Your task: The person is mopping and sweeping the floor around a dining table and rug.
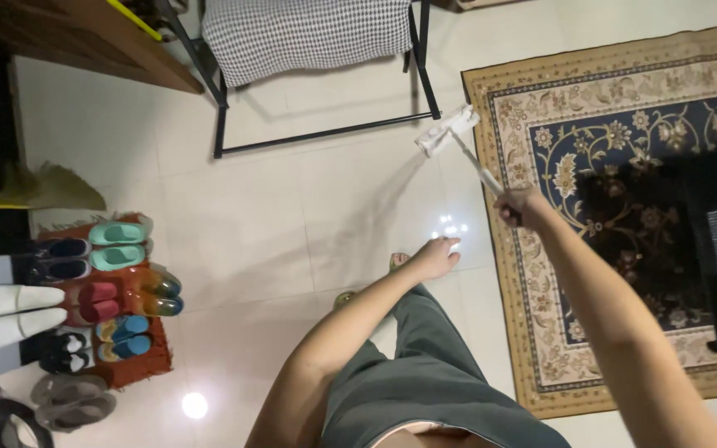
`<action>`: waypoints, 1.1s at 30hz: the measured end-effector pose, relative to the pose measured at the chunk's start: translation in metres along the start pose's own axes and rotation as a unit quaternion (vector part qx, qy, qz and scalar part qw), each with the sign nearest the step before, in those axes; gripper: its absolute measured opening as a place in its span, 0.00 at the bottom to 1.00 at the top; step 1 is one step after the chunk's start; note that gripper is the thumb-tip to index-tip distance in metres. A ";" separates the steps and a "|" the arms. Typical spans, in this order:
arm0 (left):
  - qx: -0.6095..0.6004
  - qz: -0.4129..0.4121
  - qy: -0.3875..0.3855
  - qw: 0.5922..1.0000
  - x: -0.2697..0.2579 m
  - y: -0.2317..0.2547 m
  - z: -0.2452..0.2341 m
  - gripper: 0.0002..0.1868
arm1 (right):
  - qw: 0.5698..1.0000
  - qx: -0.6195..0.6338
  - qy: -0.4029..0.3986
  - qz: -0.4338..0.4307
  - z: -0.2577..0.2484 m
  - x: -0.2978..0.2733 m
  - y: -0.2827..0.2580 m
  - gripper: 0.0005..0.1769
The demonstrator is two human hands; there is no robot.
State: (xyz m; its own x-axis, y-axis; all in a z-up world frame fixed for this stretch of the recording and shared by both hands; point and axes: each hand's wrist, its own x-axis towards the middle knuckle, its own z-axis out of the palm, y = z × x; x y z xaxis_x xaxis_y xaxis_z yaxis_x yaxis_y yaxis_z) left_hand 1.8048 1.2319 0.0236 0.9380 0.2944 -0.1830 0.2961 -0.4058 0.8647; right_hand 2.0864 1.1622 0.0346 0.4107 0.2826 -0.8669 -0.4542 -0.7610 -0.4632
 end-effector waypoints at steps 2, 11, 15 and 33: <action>-0.018 -0.010 0.015 1.000 0.024 0.005 -0.002 0.25 | 0.999 -0.033 0.011 -0.012 0.003 -0.032 -0.033 0.06; -0.042 -0.055 0.048 0.996 0.039 0.011 -0.021 0.24 | 0.969 -0.216 0.053 -0.106 0.032 -0.054 -0.061 0.03; -0.055 -0.083 0.081 0.992 0.036 0.003 -0.034 0.24 | 0.927 -0.350 0.097 -0.091 0.026 0.016 -0.054 0.27; -0.091 -0.121 0.225 0.962 -0.098 -0.093 -0.148 0.22 | 0.909 -0.385 0.119 -0.105 0.098 0.049 -0.032 0.06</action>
State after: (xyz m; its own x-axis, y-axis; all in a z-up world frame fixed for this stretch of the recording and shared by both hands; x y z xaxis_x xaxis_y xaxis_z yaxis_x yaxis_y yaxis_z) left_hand 1.6584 1.3692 0.0302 0.6599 0.7234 -0.2031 0.4209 -0.1320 0.8974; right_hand 2.0439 1.2575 -0.0110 0.6249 0.4048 -0.6676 0.3050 -0.9137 -0.2685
